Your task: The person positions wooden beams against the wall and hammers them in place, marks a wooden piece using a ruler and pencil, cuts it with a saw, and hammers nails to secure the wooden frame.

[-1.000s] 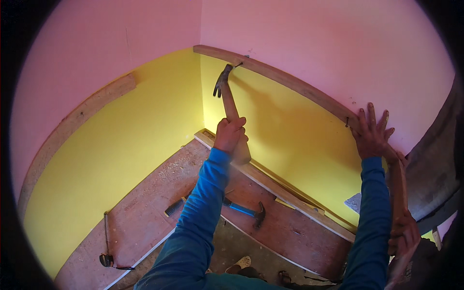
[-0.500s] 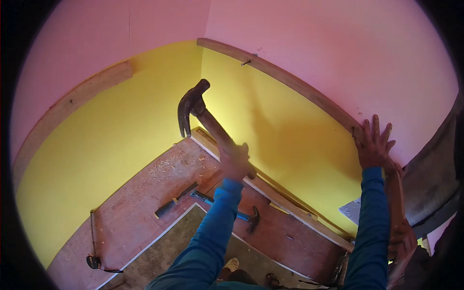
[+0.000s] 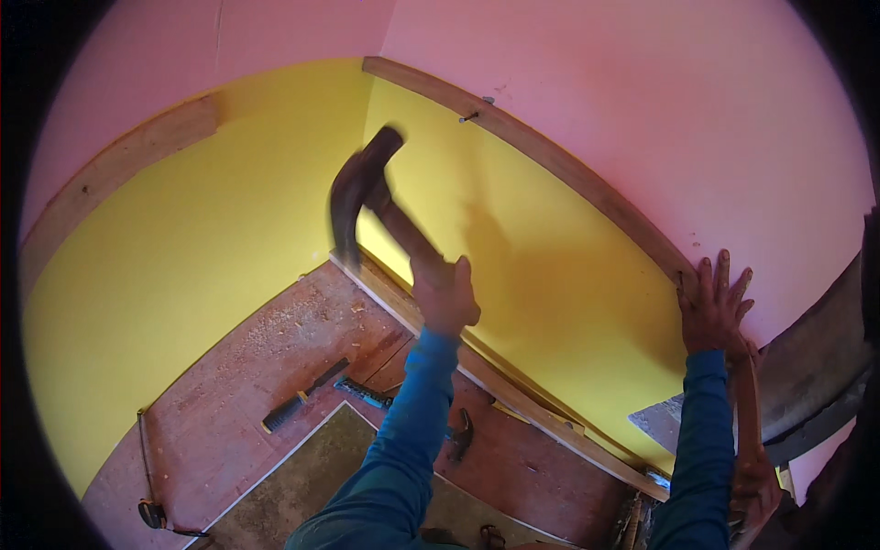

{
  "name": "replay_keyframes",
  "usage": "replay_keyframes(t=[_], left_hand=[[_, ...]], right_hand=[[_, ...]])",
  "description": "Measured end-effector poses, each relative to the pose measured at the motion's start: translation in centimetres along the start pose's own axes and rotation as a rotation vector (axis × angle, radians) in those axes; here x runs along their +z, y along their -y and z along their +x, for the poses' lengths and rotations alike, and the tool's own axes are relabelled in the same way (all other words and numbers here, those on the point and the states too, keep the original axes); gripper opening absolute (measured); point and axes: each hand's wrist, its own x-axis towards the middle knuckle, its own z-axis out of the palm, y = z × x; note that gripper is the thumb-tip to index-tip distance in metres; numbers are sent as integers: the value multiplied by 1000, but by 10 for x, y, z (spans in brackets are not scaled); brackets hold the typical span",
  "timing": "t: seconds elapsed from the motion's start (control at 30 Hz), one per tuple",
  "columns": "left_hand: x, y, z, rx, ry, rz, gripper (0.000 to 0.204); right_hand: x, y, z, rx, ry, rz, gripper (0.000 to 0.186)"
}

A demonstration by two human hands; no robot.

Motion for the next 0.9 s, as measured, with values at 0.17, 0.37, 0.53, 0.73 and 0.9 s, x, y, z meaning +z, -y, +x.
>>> replay_keyframes(t=[0.17,0.37,0.53,0.73,0.9], left_hand=[[21,27,27,-77,172,224,22],[-5,21,5,136,1,97,13],[7,33,23,89,34,139,13],[-8,13,9,226,-6,273,16],[9,19,23,383,66,379,16]], right_hand=[[3,9,0,1,-38,20,57],[0,3,-2,11,-82,27,56],[-5,12,3,24,9,43,55],[-4,5,0,15,28,-12,56],[-1,9,0,-3,-66,32,55]])
